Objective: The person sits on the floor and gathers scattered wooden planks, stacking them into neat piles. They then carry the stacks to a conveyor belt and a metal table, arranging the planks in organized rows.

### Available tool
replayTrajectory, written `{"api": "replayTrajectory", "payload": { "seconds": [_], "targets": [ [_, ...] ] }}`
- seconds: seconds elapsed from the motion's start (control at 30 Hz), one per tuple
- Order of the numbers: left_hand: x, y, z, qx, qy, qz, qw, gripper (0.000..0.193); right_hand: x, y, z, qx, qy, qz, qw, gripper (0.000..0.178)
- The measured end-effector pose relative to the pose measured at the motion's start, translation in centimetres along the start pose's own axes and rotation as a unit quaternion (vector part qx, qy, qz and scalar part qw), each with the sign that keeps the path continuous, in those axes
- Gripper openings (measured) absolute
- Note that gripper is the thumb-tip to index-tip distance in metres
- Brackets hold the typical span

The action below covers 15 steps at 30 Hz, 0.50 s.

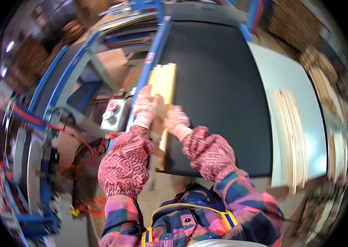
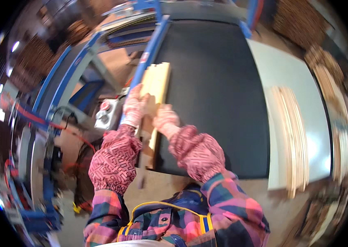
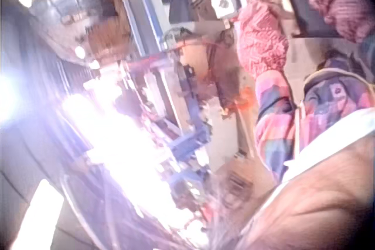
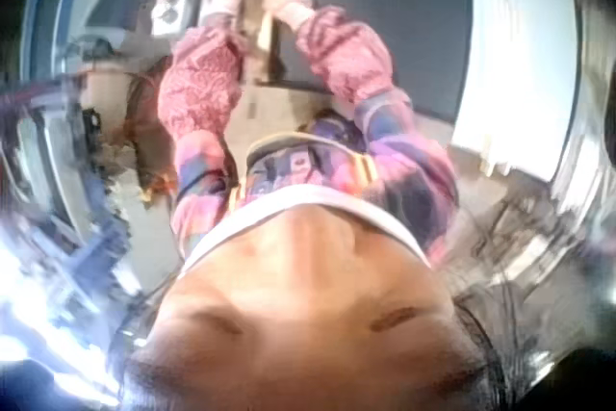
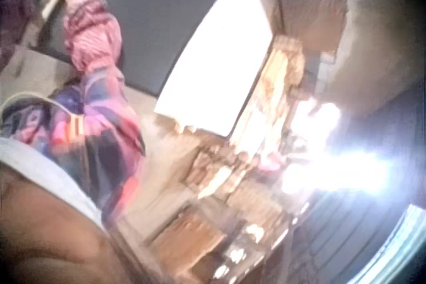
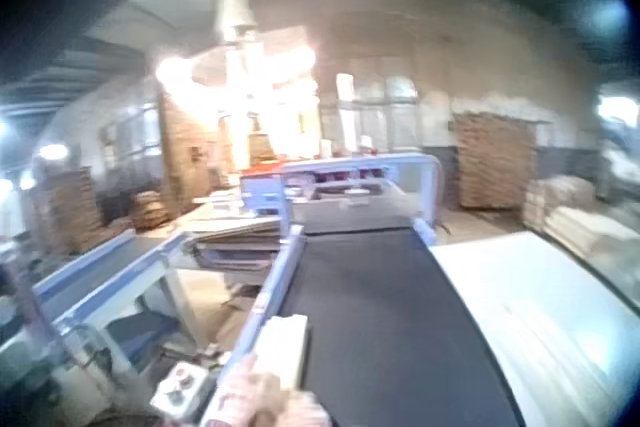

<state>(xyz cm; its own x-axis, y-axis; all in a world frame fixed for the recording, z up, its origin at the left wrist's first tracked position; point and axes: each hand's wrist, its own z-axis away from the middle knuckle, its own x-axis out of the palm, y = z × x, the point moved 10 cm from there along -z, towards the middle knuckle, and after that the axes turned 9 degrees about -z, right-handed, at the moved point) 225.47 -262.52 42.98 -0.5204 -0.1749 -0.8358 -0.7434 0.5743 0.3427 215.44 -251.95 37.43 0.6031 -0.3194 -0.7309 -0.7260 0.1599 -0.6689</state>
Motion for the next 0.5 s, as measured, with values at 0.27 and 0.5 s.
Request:
{"api": "replayTrajectory", "payload": {
  "seconds": [0.27, 0.5],
  "targets": [
    [10.2, 7.6, 7.6, 0.118, -0.171, -0.251, 0.946, 0.075, -10.1, 11.4, 13.7, 0.025, 0.044, 0.032, 0.998, 0.04],
    [5.2, 15.4, 7.5, 0.141, -0.196, -0.239, 0.941, 0.072, -39.6, 36.3, 39.0, 0.352, 0.238, 0.232, 0.875, 0.073]
  ]
}}
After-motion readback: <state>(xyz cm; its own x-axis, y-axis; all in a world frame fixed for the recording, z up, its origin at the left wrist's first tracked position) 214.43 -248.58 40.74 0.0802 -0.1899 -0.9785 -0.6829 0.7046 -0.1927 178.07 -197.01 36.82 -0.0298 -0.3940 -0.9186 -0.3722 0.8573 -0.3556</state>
